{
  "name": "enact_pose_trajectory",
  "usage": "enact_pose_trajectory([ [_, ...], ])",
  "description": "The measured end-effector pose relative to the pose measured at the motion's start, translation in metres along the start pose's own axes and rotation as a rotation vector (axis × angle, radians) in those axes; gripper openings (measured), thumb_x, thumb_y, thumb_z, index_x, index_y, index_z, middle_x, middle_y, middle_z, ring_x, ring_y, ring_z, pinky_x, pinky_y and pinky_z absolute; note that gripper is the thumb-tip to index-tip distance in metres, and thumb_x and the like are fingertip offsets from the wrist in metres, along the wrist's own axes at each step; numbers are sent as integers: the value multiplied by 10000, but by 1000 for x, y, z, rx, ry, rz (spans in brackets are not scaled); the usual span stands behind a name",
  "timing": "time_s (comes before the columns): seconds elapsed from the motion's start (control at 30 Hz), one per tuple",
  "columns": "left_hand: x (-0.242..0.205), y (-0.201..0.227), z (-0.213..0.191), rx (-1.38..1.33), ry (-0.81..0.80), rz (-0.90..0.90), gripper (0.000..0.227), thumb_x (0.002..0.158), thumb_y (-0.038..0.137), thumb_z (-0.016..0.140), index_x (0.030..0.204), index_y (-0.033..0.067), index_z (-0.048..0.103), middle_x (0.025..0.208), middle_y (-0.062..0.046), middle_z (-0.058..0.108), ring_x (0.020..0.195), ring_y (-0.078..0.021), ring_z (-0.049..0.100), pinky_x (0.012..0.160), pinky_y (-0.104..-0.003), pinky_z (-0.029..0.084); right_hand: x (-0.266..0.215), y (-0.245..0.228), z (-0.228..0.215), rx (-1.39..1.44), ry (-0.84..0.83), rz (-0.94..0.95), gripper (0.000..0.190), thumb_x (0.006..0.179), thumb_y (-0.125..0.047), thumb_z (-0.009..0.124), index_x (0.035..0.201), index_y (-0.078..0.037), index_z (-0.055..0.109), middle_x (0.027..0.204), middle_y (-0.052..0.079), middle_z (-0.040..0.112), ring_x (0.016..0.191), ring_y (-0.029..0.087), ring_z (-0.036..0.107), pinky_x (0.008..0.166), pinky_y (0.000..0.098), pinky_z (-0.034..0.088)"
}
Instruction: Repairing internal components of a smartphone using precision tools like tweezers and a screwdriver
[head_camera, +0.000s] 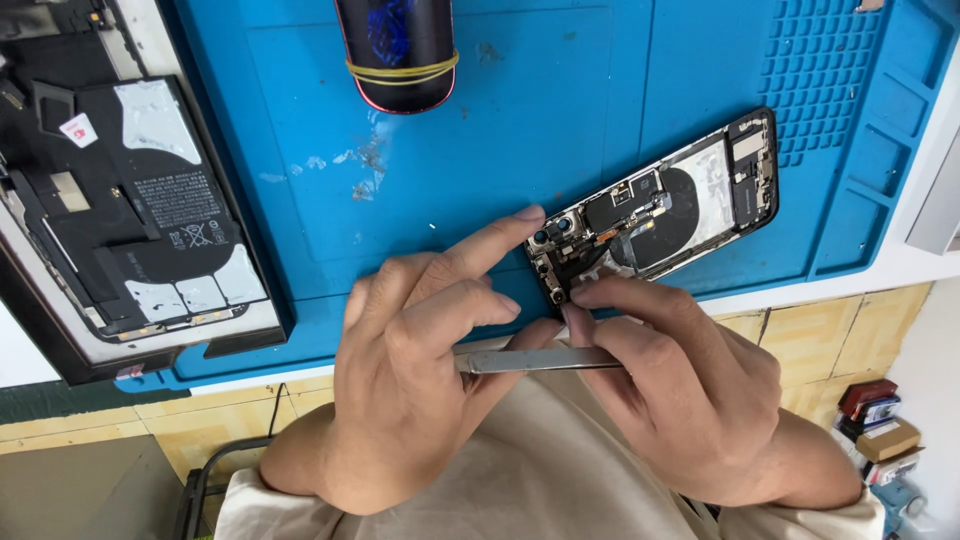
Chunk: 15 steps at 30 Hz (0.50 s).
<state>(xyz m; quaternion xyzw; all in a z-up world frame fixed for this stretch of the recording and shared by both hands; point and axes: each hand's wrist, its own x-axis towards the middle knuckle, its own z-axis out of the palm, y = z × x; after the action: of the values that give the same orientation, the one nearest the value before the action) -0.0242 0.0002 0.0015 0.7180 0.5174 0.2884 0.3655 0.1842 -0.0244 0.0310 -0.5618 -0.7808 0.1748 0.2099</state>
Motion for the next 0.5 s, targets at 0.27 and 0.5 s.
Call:
enact_pose_trajectory([
  [0.27, 1, 1, 3, 18, -19, -91, 369, 1098, 318, 885, 1060, 224, 530, 1544, 46, 790, 1069, -197, 694, 919, -399, 449, -2, -5, 1, -22, -18, 94, 263, 1099, -76, 854, 1024, -41, 604, 1153, 129, 841, 842, 217, 789, 677, 319, 542],
  [0.5, 0, 2, 1, 8, -36, -72, 382, 1128, 331, 864, 1146, 218, 499, 1597, 21, 761, 1125, -247, 727, 953, -447, 457, -4, -5, 1, -2, -43, 135, 345, 1073, -48, 902, 1030, -20, 561, 1156, 150, 846, 904, 235, 820, 640, 316, 523],
])
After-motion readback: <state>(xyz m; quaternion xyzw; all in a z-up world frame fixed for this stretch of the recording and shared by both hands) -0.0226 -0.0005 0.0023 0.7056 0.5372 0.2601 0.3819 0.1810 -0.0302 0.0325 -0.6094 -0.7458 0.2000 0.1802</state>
